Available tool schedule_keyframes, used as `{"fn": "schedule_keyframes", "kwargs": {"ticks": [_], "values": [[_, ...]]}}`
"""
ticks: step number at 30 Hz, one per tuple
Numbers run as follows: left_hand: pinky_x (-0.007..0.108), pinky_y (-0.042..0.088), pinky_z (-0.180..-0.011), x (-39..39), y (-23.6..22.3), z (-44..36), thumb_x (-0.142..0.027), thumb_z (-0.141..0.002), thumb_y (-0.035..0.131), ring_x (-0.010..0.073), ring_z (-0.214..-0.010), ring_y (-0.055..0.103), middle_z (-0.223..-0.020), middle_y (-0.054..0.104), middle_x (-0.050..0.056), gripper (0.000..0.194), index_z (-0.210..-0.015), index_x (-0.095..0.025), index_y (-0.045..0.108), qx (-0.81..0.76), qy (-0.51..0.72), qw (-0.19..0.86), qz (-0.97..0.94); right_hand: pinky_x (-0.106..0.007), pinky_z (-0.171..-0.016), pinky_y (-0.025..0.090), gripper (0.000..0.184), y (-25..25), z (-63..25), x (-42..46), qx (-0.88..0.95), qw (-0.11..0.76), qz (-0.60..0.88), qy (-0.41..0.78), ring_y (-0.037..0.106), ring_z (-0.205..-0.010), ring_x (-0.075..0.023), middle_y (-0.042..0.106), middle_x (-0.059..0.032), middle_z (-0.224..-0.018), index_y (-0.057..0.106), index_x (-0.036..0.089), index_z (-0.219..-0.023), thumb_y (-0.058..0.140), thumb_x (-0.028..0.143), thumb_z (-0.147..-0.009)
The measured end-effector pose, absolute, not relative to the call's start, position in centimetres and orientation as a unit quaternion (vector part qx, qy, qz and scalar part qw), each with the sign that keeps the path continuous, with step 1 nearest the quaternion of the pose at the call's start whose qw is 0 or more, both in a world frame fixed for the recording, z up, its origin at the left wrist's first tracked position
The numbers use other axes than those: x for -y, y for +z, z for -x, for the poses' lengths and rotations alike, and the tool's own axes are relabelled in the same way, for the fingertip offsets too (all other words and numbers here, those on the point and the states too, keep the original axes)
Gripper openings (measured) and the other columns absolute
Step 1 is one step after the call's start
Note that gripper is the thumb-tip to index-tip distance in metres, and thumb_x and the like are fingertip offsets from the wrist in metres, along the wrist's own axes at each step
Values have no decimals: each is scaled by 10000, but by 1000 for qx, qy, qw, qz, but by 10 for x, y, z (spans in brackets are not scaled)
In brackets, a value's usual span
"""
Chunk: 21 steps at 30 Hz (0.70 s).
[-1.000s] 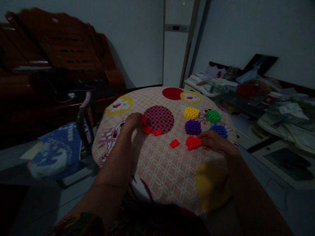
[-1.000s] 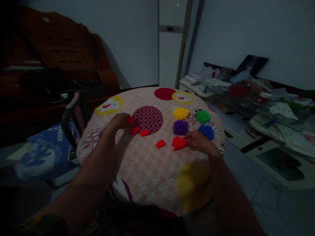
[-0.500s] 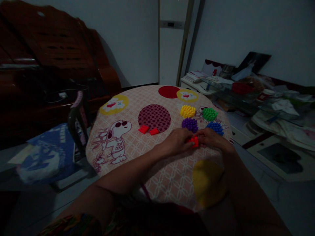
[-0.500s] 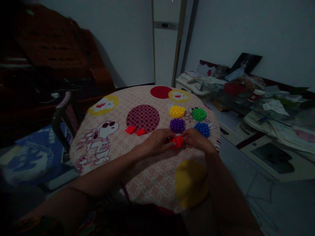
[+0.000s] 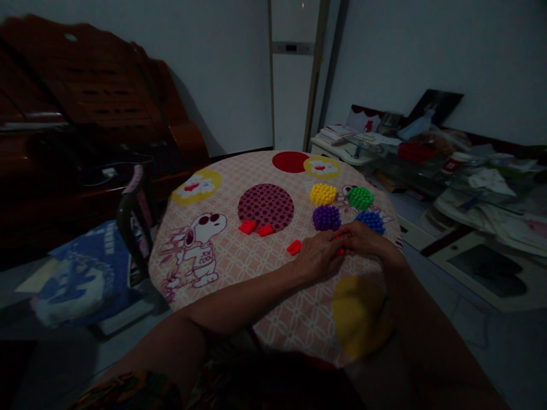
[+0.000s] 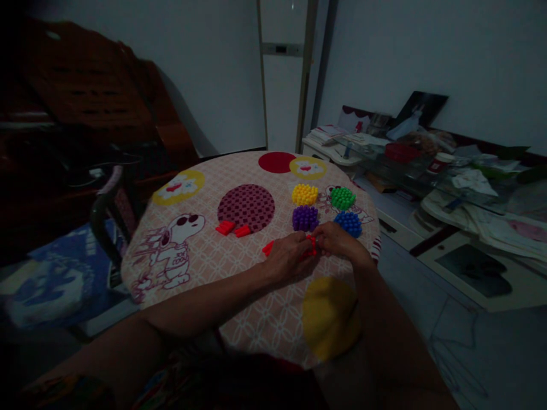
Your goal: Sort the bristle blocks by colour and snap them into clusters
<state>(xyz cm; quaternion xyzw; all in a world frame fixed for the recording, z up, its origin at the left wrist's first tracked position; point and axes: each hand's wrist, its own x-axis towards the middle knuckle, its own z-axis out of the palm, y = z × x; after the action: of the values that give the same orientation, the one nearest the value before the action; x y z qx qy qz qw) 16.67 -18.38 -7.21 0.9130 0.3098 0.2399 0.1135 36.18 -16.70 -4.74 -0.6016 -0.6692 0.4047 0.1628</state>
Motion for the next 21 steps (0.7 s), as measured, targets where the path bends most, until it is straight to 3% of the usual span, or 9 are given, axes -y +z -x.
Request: {"fn": "schedule_keyframes", "kwargs": {"ticks": [7,11,15,17,21], "values": [[307,472,-627,186,-79,-172,-362,-938,509,213,-864,601,-1025,605,87,253,-1112,-201,596,-339,245,102,-902,-212,-483,440,229,-52,-365,168,668,176,584,427,595,-523,-139,638,3,-564,695,136,-855,542,156,-685],[310,481,-664,180,-74,-167,-427,-884,604,217,-898,605,-1043,620,73,326,-1112,-196,576,-335,281,115,-892,-208,-483,449,231,-51,-365,168,660,180,591,428,600,-523,-133,646,6,-579,693,140,-874,565,159,-682],[287,473,-758,147,-53,-140,-312,-886,598,173,-851,610,-940,667,56,173,-997,-180,610,-375,355,136,-845,-224,-484,466,238,-51,-364,167,642,173,610,430,589,-503,-135,635,6,-556,708,139,-916,629,195,-698],[271,451,-712,124,-40,-115,-250,-870,585,155,-759,602,-843,677,43,142,-969,-164,640,-428,367,138,-814,-227,-485,468,267,-55,-364,166,631,175,614,441,596,-511,-141,635,5,-556,702,140,-949,639,192,-695],[246,386,-618,86,-27,-63,-194,-782,613,146,-675,592,-723,685,18,94,-816,-156,692,-493,252,159,-818,-224,-484,457,289,-63,-369,165,629,182,605,453,605,-524,-145,642,6,-569,694,149,-966,609,178,-692]]}}
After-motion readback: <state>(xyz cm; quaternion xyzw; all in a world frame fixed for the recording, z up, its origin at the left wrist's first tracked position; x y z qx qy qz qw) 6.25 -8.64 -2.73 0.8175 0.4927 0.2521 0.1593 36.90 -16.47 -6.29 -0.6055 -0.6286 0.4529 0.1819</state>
